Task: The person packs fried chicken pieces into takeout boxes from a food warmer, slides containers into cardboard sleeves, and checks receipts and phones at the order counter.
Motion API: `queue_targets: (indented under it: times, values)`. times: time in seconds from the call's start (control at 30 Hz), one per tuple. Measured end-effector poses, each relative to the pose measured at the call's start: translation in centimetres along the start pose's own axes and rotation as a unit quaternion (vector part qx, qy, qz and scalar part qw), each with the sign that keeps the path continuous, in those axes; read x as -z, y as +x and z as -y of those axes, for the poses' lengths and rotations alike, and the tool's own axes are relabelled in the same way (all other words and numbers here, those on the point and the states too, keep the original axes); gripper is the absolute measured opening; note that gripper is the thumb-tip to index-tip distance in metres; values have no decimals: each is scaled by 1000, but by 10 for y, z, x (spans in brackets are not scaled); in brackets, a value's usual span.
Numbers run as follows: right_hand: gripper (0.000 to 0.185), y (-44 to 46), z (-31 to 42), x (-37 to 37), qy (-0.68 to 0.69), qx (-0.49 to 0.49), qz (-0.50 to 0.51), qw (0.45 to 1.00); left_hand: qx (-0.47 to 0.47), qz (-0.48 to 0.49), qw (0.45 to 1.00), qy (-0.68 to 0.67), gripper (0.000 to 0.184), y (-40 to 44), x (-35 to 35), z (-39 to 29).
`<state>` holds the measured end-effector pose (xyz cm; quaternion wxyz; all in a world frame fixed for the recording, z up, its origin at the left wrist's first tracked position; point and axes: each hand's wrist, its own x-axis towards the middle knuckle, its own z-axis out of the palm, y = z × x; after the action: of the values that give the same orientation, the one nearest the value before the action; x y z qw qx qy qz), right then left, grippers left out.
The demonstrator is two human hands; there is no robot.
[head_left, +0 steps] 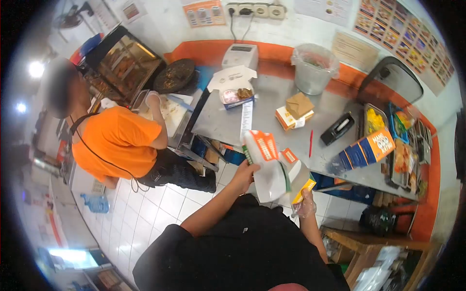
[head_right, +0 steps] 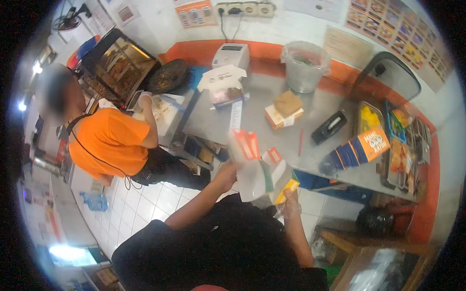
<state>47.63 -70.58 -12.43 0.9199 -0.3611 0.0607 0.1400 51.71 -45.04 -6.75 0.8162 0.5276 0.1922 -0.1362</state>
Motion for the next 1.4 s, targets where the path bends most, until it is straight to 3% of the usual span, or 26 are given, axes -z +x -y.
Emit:
queue_targets:
  times: [0.07, 0.2, 0.4, 0.47, 0.6, 0.8, 0.87, 0.93, 0.97, 1.03, 1.13, 1.2, 1.23, 1.33, 1.37, 1.4]
  values:
    - [53, 32, 3, -9, 29, -14, 34, 999, -13, 11, 989, -145, 50, 13, 25, -8]
    - [60, 88, -1, -27, 81, -44, 46, 995, -32, -28, 972, -233, 57, 46, 96, -10]
    - [65, 166, -19, -70, 21, -88, 71, 993, -85, -113, 953, -268, 57, 113, 182, -50]
    - [66, 190, -24, -111, 33, -77, 78, 993, -113, -194, 939, -261, 50, 147, 213, -58]
    - [70, 245, -47, -151, 52, -79, 95, 991, -97, -174, 948, -248, 44, 190, 259, -70]
    - [70, 302, -83, -238, 76, -111, 122, 983, -60, -213, 941, -256, 41, 195, 288, -84]
    - [69, 318, -98, -276, 85, -142, 152, 974, -113, -203, 931, -282, 41, 192, 300, -90]
    - [68, 348, -118, -293, 88, -171, 181, 965, -77, -238, 896, -367, 42, 186, 308, -101]
    - [68, 367, -136, -296, 82, -232, 186, 951, -71, -205, 890, -402, 45, 180, 319, -105]
    - [67, 400, -164, -312, 76, -299, 194, 931, -105, -226, 879, -407, 47, 158, 338, -123]
    - [65, 430, -211, -383, 110, -290, 189, 932, -163, -252, 855, -424, 51, 142, 380, -140]
    - [57, 454, -242, -404, 163, -319, 230, 905, -156, -306, 804, -486, 51, 124, 379, -187]
    - [57, 465, -256, -413, 164, -324, 230, 903, -176, -325, 797, -477, 51, 138, 414, -168]
    - [61, 494, -295, -414, 152, -326, 205, 910, -219, -364, 788, -446, 52, 152, 466, -165]
    - [61, 504, -309, -408, 53, -343, 188, 919, -212, -367, 788, -446, 52, 155, 481, -163]
    - [60, 509, -319, -399, -46, -357, 169, 918, -264, -338, 782, -452, 53, 156, 495, -160]
